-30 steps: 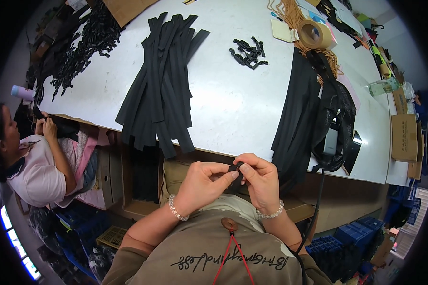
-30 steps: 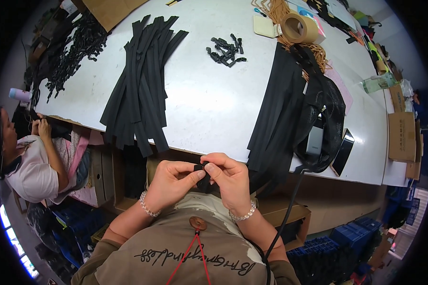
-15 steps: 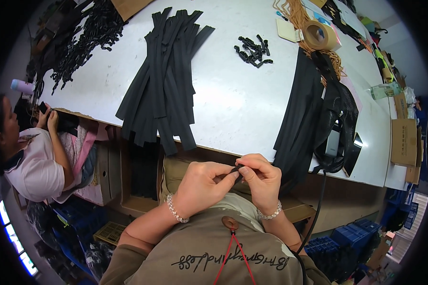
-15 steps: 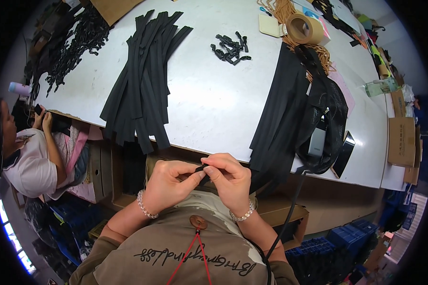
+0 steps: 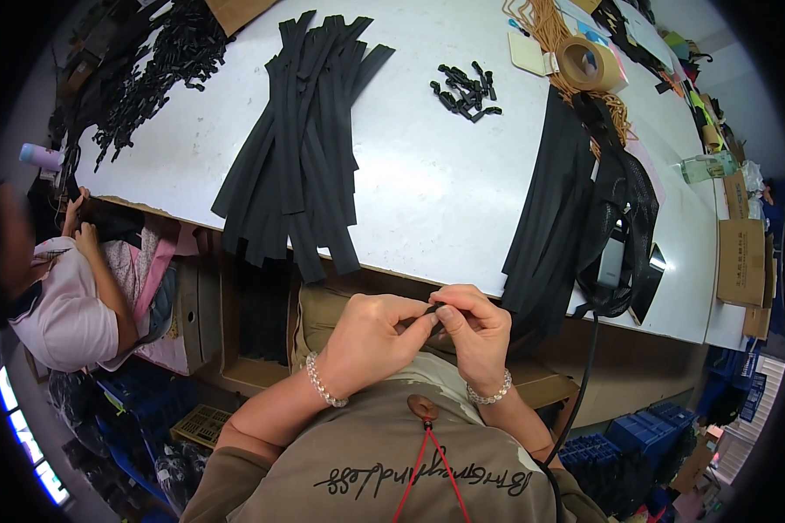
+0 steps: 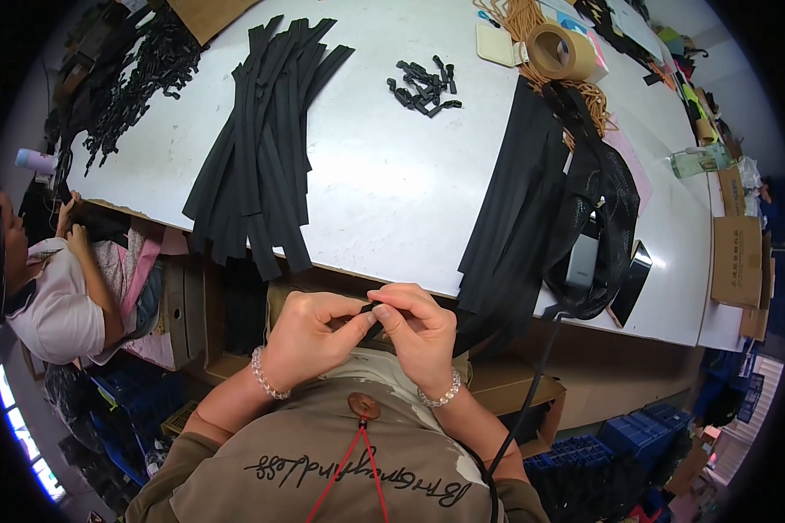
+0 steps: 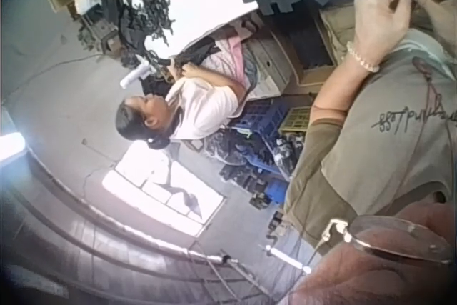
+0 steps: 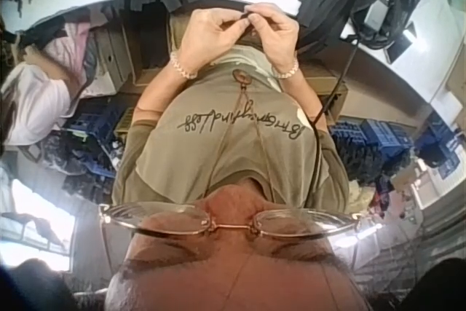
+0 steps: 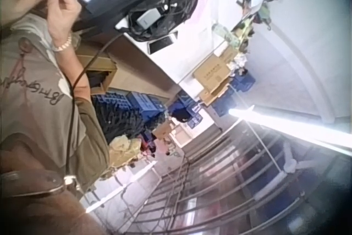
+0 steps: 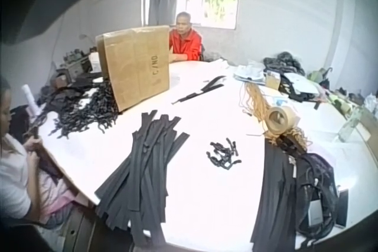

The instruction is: Manually attaching plastic buckles and clips to black nylon straps on a manufacturing assembly line.

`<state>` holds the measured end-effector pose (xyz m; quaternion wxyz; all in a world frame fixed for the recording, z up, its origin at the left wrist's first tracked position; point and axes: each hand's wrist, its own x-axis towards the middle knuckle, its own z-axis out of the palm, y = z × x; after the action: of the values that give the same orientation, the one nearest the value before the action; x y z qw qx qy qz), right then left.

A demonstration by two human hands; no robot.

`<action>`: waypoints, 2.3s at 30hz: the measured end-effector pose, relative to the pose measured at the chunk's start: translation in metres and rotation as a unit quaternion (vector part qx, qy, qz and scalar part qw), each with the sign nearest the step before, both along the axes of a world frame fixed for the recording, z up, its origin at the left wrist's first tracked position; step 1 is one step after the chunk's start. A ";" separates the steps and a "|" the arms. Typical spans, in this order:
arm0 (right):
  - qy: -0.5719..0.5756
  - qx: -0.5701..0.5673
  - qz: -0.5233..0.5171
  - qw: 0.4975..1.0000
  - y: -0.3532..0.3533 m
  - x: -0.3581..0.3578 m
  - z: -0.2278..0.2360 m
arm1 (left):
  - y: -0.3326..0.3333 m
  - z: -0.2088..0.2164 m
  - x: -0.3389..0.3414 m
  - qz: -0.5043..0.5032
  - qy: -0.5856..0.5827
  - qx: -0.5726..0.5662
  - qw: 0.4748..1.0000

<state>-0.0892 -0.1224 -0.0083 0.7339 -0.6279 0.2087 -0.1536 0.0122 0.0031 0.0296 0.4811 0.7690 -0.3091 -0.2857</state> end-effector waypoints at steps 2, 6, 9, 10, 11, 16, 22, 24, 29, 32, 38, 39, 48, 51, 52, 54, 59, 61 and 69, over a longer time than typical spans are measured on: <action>0.002 0.004 -0.003 1.000 0.000 0.000 0.000 | -0.001 0.000 -0.001 0.009 0.007 -0.012 1.000; -0.020 -0.020 -0.016 0.999 0.001 0.001 0.004 | 0.000 -0.007 -0.007 0.044 0.038 -0.064 0.996; -0.042 -0.064 -0.002 0.997 -0.001 0.000 0.004 | 0.002 -0.008 -0.007 0.064 0.085 -0.097 0.990; -0.057 -0.096 0.011 0.994 -0.001 0.000 0.004 | 0.004 -0.009 -0.005 0.047 0.071 -0.093 0.992; -0.056 -0.097 0.010 0.994 0.001 0.000 0.006 | 0.005 -0.010 -0.004 0.030 0.057 -0.090 0.994; -0.122 0.051 -0.105 0.986 0.010 0.003 -0.001 | 0.006 -0.029 -0.009 0.076 0.226 -0.163 0.957; -0.040 -0.126 -0.068 0.989 0.004 -0.003 -0.005 | 0.004 -0.037 -0.007 0.112 0.369 -0.185 0.904; -0.038 -0.128 -0.062 0.989 0.003 -0.005 -0.006 | 0.004 -0.038 -0.008 0.113 0.370 -0.189 0.903; -0.001 -0.063 -0.008 0.998 0.000 -0.007 -0.002 | 0.005 -0.042 -0.008 0.114 0.351 -0.178 0.912; 0.000 -0.048 0.019 0.999 -0.004 -0.008 -0.002 | 0.006 -0.044 -0.009 0.105 0.337 -0.172 0.920; 0.001 -0.042 0.080 0.996 -0.009 -0.009 -0.004 | 0.007 -0.041 -0.013 0.087 0.306 -0.136 0.938; 0.008 -0.047 0.088 0.995 -0.010 -0.008 -0.002 | 0.007 -0.041 -0.013 0.088 0.306 -0.136 0.938; 0.019 -0.033 0.110 0.993 -0.013 -0.009 0.003 | 0.009 -0.041 -0.013 0.070 0.326 -0.142 0.932; 0.022 -0.029 0.115 0.993 -0.014 -0.010 0.003 | 0.009 -0.039 -0.013 0.065 0.326 -0.131 0.934; 0.026 -0.032 0.120 0.992 -0.014 -0.011 0.003 | 0.010 -0.040 -0.013 0.064 0.326 -0.131 0.934; 0.026 -0.032 0.123 0.992 -0.014 -0.011 0.001 | 0.010 -0.041 -0.013 0.063 0.327 -0.130 0.934; 0.043 -0.040 0.123 0.991 -0.014 -0.009 0.006 | 0.010 -0.040 -0.014 0.059 0.326 -0.111 0.937; 0.045 -0.047 0.127 0.990 -0.014 -0.010 0.005 | 0.011 -0.039 -0.014 0.055 0.324 -0.101 0.939; 0.044 -0.063 0.124 0.989 -0.012 -0.012 0.002 | 0.012 -0.036 -0.012 0.045 0.309 -0.098 0.945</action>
<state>-0.1013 -0.1345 -0.0063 0.6966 -0.6999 0.1510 -0.0468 -0.0001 0.0148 -0.0059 0.6388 0.6048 -0.1363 -0.4555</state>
